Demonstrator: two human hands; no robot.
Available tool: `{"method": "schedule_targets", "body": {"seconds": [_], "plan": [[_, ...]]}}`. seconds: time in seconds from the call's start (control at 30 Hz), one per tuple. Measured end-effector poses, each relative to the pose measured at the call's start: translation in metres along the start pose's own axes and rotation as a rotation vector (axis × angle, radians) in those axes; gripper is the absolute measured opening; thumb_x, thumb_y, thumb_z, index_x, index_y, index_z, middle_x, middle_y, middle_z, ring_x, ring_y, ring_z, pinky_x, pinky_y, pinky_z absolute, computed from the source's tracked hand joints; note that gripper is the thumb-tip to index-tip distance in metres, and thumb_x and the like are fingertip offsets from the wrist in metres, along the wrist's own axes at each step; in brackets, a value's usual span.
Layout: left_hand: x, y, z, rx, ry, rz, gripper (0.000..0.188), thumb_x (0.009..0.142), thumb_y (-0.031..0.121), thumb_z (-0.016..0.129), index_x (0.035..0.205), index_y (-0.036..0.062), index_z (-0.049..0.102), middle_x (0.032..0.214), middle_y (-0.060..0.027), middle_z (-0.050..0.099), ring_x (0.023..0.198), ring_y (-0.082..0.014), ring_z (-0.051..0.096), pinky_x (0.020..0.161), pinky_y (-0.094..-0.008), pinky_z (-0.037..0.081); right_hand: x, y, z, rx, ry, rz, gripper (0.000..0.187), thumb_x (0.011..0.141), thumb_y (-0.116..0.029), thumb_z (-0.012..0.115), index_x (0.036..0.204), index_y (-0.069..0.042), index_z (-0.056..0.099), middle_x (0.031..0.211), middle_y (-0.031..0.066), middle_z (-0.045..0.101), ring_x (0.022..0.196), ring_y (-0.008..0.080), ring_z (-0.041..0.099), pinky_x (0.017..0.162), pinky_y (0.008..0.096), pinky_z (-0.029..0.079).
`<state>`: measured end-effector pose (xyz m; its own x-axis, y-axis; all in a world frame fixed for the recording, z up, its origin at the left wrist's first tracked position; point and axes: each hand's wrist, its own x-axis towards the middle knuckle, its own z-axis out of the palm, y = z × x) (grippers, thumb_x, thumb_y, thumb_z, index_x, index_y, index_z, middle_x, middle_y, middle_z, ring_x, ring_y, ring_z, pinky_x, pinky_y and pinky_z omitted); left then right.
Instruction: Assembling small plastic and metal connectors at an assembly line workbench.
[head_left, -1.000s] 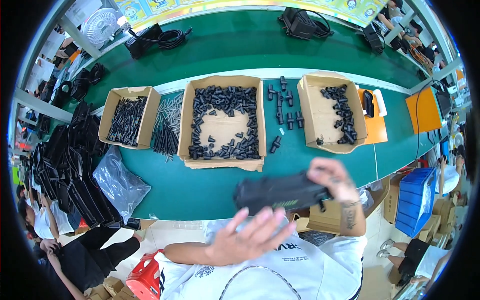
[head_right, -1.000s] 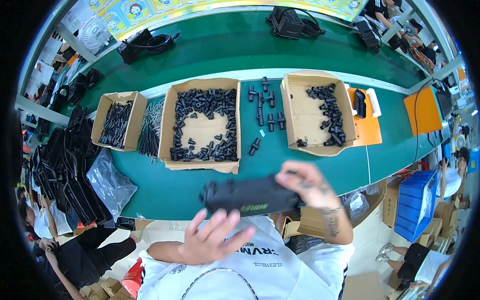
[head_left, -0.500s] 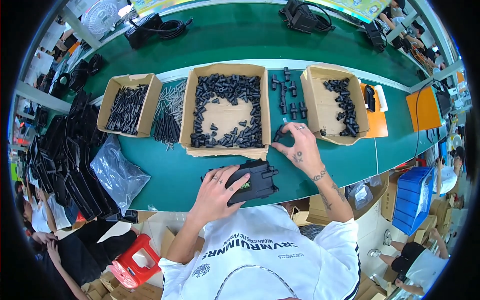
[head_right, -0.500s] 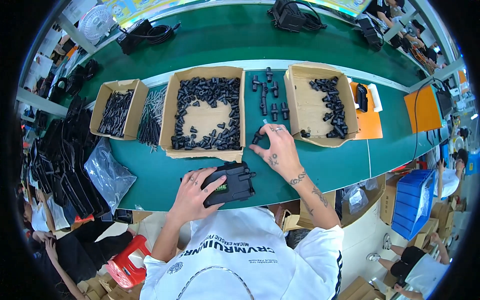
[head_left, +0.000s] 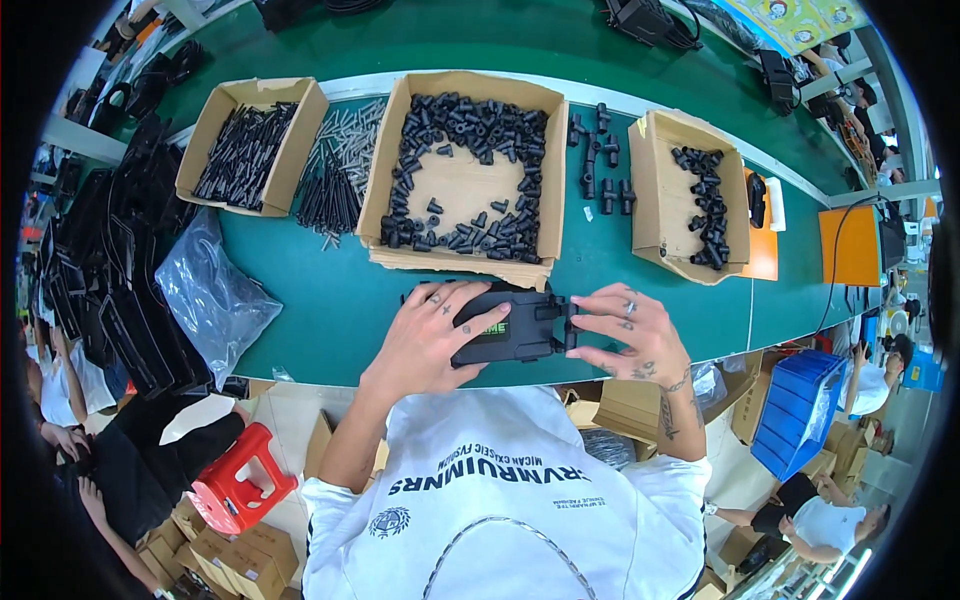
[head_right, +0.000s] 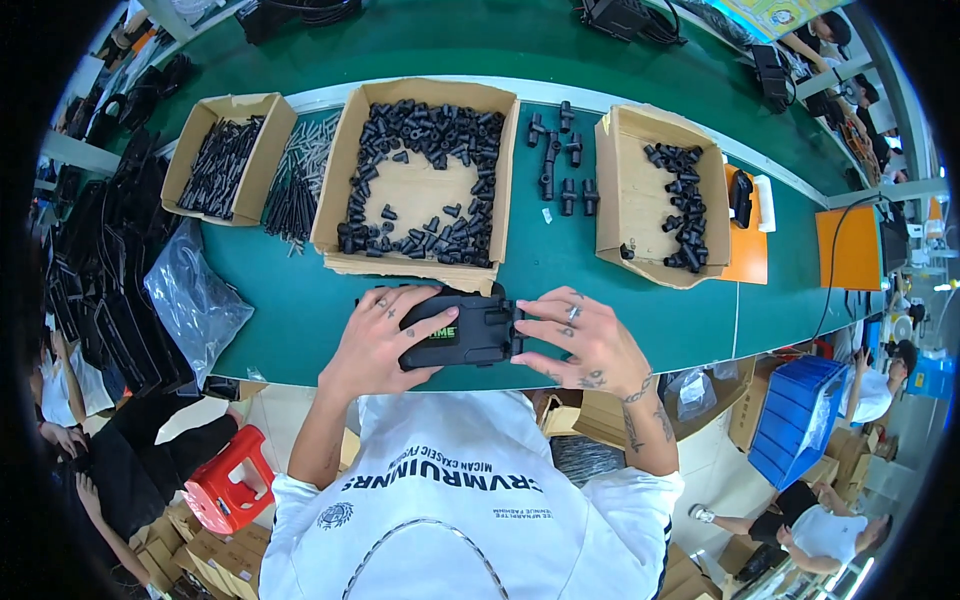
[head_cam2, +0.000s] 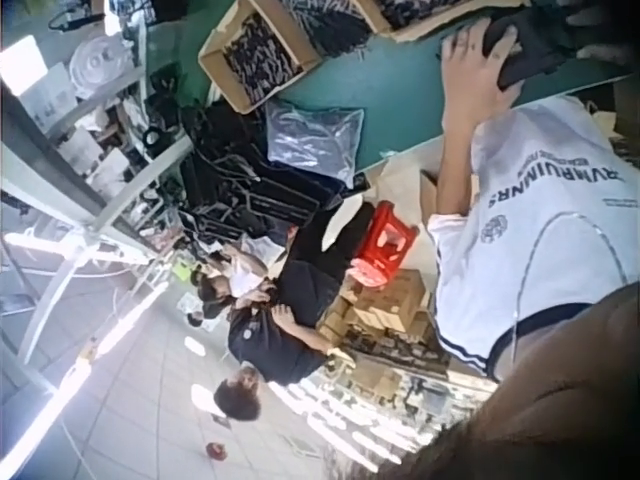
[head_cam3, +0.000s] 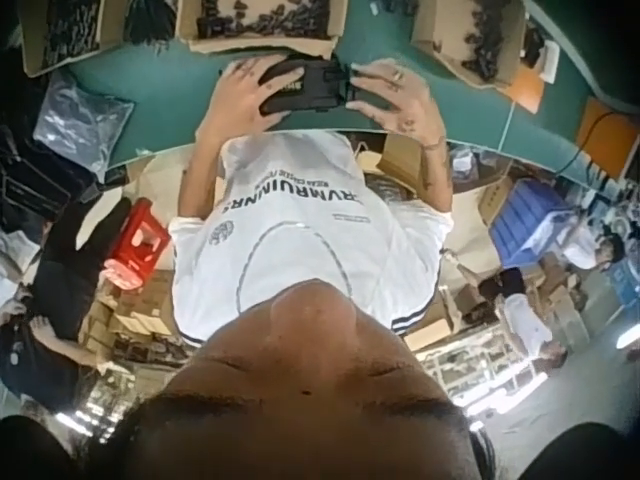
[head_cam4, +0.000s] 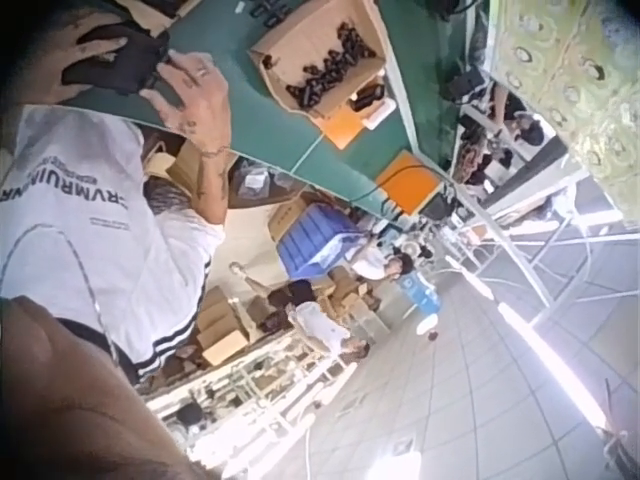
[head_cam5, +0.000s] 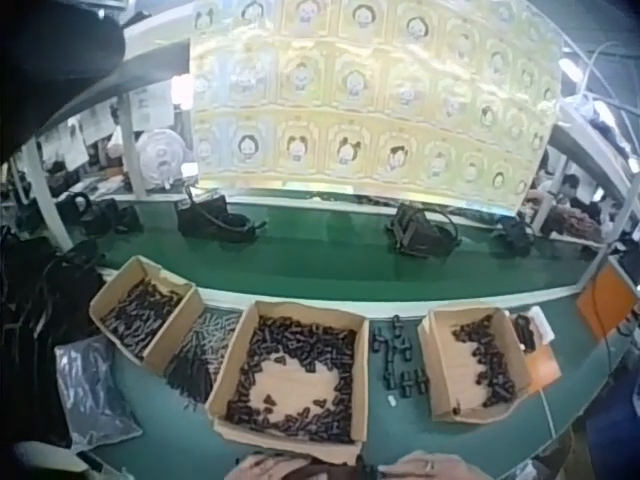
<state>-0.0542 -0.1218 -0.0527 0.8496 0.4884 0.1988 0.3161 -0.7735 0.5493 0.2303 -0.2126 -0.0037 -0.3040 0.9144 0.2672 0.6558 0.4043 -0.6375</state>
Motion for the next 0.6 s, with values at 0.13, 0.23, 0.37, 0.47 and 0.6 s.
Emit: {"method": "schedule_targets", "body": {"seconds": [0.13,0.23,0.37,0.47,0.6], "plan": [[0.000,-0.001,0.002,-0.007,0.011,-0.004,0.078,0.061,0.024,0.083,0.135,0.0219,0.058,0.134,-0.0117,0.053,0.116,-0.0310,0.056,0.097,-0.0445,0.040,-0.004,-0.002,0.009,-0.065,-0.016,-0.002,0.038,0.067,-0.016,0.087,0.099,-0.003,0.072,0.112,0.0104,0.070,0.094,0.0280,0.067,0.077,0.0359,0.058],[0.000,0.000,0.003,0.005,0.015,0.002,0.076,0.062,0.024,0.082,0.134,0.0220,0.058,0.134,-0.0113,0.054,0.117,-0.0307,0.056,0.098,-0.0442,0.040,-0.006,0.003,0.012,-0.047,-0.008,-0.001,0.041,0.066,-0.016,0.086,0.103,-0.004,0.071,0.115,0.0108,0.069,0.095,0.0294,0.066,0.077,0.0373,0.057],[0.001,0.001,0.003,0.005,0.003,-0.021,0.074,0.064,0.025,0.082,0.134,0.0226,0.059,0.134,-0.0107,0.054,0.117,-0.0306,0.056,0.099,-0.0444,0.039,-0.010,0.006,0.019,-0.045,0.045,-0.004,0.045,0.065,-0.013,0.085,0.106,-0.005,0.070,0.118,0.0112,0.067,0.097,0.0318,0.065,0.079,0.0389,0.057],[0.002,0.001,0.001,0.020,-0.022,-0.013,0.074,0.065,0.026,0.082,0.135,0.0234,0.058,0.135,-0.0104,0.054,0.118,-0.0306,0.056,0.101,-0.0451,0.039,-0.009,0.008,0.017,-0.062,0.022,-0.028,0.048,0.063,-0.012,0.085,0.108,-0.005,0.069,0.120,0.0107,0.067,0.097,0.0325,0.064,0.079,0.0397,0.056],[0.002,0.001,0.000,0.004,-0.039,-0.021,0.074,0.066,0.026,0.082,0.137,0.0244,0.057,0.136,-0.0106,0.053,0.119,-0.0307,0.055,0.102,-0.0459,0.038,-0.012,0.012,0.022,-0.029,0.047,-0.013,0.048,0.061,-0.011,0.086,0.106,-0.005,0.071,0.122,0.0106,0.066,0.096,0.0321,0.064,0.078,0.0386,0.056]]}}
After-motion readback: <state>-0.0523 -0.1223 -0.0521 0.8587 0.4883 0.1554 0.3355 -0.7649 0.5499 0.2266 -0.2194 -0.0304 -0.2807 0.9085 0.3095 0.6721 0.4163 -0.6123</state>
